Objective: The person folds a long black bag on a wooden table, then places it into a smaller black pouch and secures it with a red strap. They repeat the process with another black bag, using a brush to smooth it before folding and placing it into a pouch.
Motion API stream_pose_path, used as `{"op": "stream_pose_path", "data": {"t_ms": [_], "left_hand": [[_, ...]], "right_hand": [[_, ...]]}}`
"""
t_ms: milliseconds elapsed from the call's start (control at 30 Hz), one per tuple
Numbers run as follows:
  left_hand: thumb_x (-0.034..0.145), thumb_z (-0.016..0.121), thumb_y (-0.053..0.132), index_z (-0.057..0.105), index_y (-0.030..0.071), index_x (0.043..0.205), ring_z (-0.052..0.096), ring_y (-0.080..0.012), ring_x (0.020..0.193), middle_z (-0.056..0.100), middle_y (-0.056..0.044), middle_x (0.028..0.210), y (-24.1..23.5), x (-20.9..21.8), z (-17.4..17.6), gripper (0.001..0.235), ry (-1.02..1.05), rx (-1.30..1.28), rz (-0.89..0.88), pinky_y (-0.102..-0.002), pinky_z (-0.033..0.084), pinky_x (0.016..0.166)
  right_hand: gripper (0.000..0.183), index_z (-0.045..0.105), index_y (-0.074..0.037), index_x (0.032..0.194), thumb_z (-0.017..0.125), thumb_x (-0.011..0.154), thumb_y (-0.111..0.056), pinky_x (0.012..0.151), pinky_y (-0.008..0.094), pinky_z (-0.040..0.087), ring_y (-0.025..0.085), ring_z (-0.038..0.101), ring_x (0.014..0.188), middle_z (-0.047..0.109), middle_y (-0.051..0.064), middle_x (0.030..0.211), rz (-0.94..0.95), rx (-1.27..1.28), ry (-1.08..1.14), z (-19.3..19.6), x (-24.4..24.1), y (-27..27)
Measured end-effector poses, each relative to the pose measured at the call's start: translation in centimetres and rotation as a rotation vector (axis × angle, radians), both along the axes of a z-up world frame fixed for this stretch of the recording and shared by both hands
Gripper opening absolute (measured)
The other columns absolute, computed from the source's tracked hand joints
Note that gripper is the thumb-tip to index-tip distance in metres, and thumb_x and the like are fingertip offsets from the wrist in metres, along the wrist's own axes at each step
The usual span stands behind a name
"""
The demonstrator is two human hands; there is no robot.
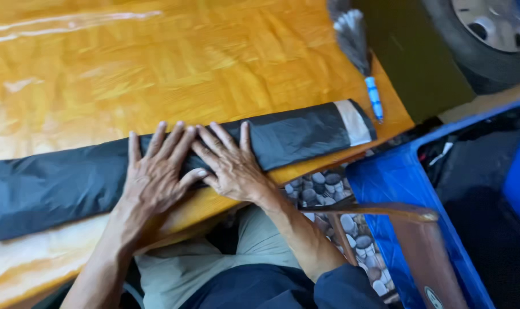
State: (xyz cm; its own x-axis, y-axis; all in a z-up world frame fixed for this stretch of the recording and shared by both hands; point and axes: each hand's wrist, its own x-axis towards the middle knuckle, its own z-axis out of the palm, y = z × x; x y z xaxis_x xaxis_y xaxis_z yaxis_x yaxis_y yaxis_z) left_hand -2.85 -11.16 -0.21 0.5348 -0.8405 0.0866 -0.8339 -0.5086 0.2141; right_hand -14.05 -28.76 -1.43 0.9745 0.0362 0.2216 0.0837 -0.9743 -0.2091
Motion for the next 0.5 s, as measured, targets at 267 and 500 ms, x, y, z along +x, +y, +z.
{"op": "stream_pose_path", "data": {"t_ms": [267, 500], "left_hand": [[0.083, 0.044, 0.084, 0.021, 0.029, 0.167, 0.021, -0.0352, 0.156, 0.027, -0.004, 0.17, 0.2, -0.1, 0.2, 0.102, 0.031, 0.029, 0.029, -0.074, 0.009, 0.119], [0.081, 0.044, 0.085, 0.029, 0.035, 0.164, 0.024, -0.0372, 0.156, 0.032, -0.003, 0.169, 0.9, -0.3, 0.7, 0.099, -0.004, 0.032, 0.092, -0.073, 0.01, 0.121]], "right_hand": [[0.075, 0.043, -0.016, 0.158, 0.049, 0.1, -0.064, 0.113, 0.082, 0.014, 0.048, 0.033, 0.149, 0.039, 0.025, 0.161, -0.265, -0.12, 0.035, 2.4, -3.8, -10.7], [0.07, 0.044, -0.02, 0.158, 0.042, 0.104, -0.064, 0.119, 0.074, 0.002, 0.042, 0.027, 0.153, 0.037, 0.018, 0.163, -0.414, -0.08, 0.108, 1.4, -6.4, -17.9]]}}
